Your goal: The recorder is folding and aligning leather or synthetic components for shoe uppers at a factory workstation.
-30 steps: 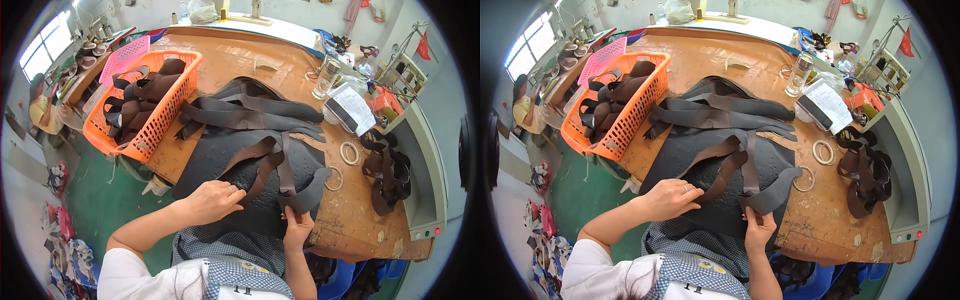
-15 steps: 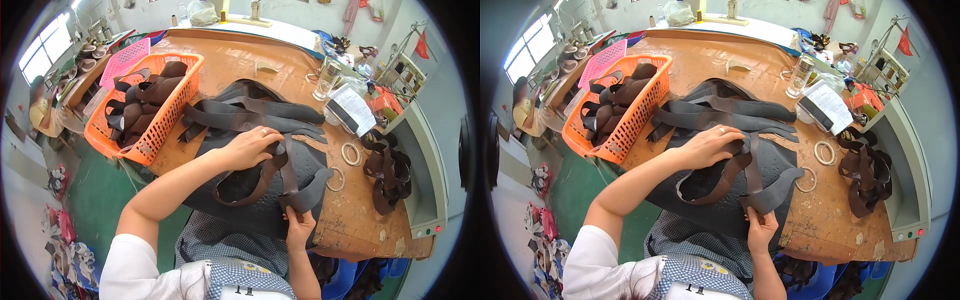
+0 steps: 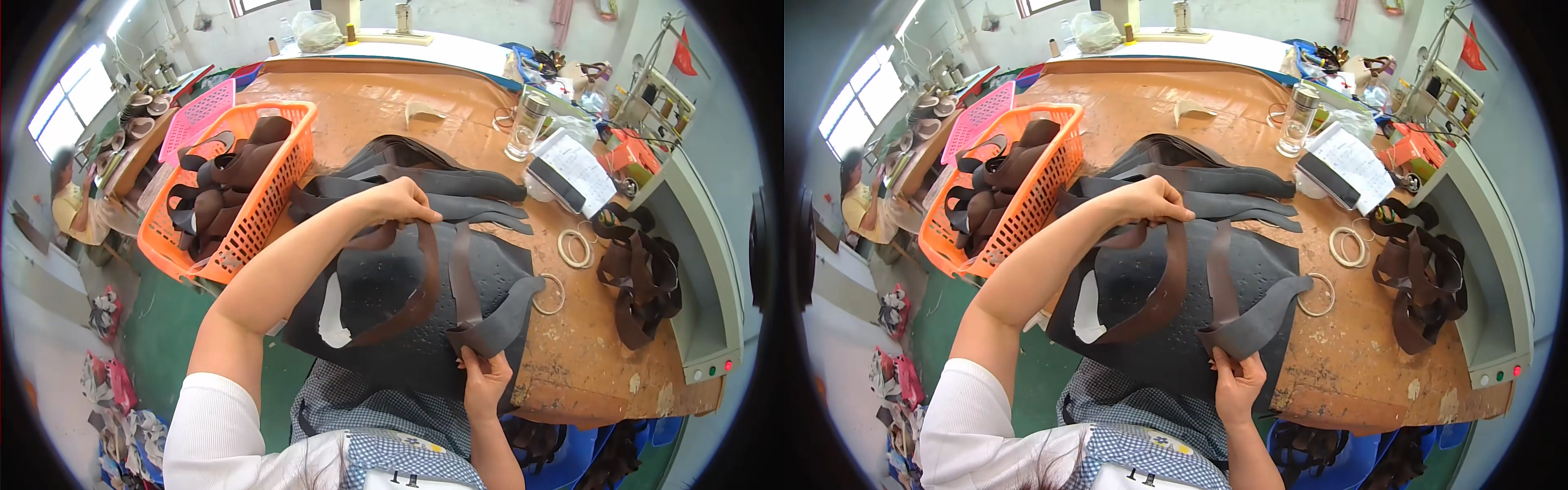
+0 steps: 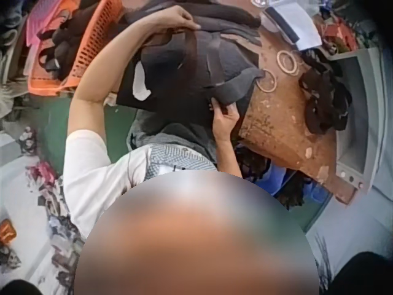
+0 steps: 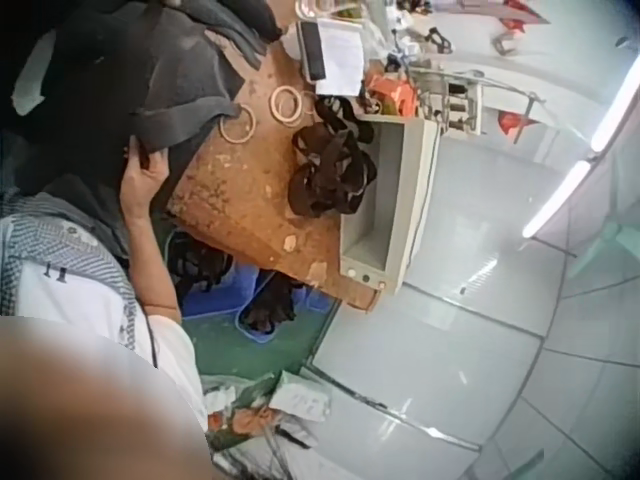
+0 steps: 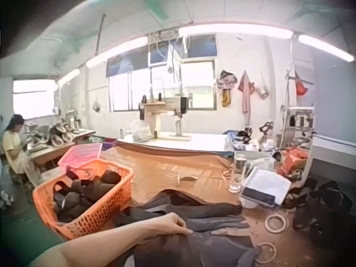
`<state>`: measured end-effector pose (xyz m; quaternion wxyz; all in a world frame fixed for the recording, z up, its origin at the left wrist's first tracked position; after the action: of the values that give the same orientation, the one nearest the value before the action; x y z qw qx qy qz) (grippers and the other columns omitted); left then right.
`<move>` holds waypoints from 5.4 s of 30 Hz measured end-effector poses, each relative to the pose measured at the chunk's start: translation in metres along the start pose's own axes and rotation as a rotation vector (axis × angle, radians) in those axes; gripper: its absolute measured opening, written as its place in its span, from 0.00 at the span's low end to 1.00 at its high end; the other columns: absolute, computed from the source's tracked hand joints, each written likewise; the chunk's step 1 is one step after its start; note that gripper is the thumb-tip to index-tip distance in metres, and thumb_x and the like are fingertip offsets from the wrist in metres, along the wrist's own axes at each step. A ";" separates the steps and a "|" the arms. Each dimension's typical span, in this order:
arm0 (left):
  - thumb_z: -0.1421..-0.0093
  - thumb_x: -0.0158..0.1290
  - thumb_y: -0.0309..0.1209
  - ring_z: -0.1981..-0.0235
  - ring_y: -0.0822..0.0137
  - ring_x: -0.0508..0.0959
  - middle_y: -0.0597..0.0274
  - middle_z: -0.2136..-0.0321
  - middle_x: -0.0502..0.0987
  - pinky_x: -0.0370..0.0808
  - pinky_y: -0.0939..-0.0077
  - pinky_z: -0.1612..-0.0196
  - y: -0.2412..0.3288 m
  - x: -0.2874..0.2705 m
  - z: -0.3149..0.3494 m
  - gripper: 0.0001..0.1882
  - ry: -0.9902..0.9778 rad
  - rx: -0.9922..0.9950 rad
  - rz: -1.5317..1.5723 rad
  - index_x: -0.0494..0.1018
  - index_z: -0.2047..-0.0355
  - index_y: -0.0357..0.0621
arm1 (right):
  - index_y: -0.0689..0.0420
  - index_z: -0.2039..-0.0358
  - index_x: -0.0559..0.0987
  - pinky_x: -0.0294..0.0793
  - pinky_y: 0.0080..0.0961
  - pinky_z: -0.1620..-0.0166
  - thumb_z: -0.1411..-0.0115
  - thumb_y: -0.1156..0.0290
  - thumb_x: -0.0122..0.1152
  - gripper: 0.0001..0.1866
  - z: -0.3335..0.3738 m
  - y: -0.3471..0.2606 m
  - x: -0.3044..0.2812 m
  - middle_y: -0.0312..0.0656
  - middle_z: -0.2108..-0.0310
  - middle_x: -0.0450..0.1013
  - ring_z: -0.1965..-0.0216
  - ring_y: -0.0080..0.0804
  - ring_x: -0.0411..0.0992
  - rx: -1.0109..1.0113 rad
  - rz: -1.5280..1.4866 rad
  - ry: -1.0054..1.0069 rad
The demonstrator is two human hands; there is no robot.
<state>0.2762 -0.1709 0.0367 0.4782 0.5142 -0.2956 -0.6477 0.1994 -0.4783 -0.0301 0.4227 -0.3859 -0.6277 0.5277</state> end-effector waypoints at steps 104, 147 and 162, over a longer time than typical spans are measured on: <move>0.48 0.64 0.25 0.50 0.61 0.69 0.62 0.60 0.74 0.65 0.67 0.45 0.016 0.098 0.215 0.10 0.529 0.390 -0.098 0.76 0.66 0.42 | 0.57 0.57 0.69 0.74 0.25 0.49 0.44 0.85 0.62 0.17 0.021 -0.004 0.050 0.37 0.57 0.72 0.55 0.25 0.73 0.148 -0.533 -0.059; 0.42 0.60 0.33 0.59 0.54 0.74 0.52 0.64 0.76 0.70 0.62 0.54 -0.006 0.118 0.218 0.15 0.216 0.148 -0.024 0.76 0.57 0.38 | 0.60 0.57 0.74 0.75 0.26 0.55 0.42 0.82 0.62 0.13 0.023 -0.024 0.059 0.39 0.62 0.75 0.61 0.28 0.75 0.310 -0.405 -0.179; 0.44 0.61 0.28 0.63 0.62 0.76 0.57 0.67 0.78 0.72 0.66 0.58 -0.001 0.117 0.224 0.18 0.213 0.227 -0.026 0.77 0.52 0.39 | 0.62 0.60 0.76 0.77 0.27 0.57 0.44 0.82 0.65 0.11 0.021 -0.034 0.060 0.45 0.64 0.78 0.63 0.32 0.77 0.352 -0.465 -0.131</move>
<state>0.0615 -0.3030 0.0580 0.4372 0.6345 -0.3078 -0.5582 0.1580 -0.4341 0.0095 0.5513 -0.1176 -0.6239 0.5413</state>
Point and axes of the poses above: each hand's wrist, its own z-axis away from the middle knuckle, its own x-axis out of the palm, y = z × x, the point moved 8 cm from there along -z, towards the middle knuckle
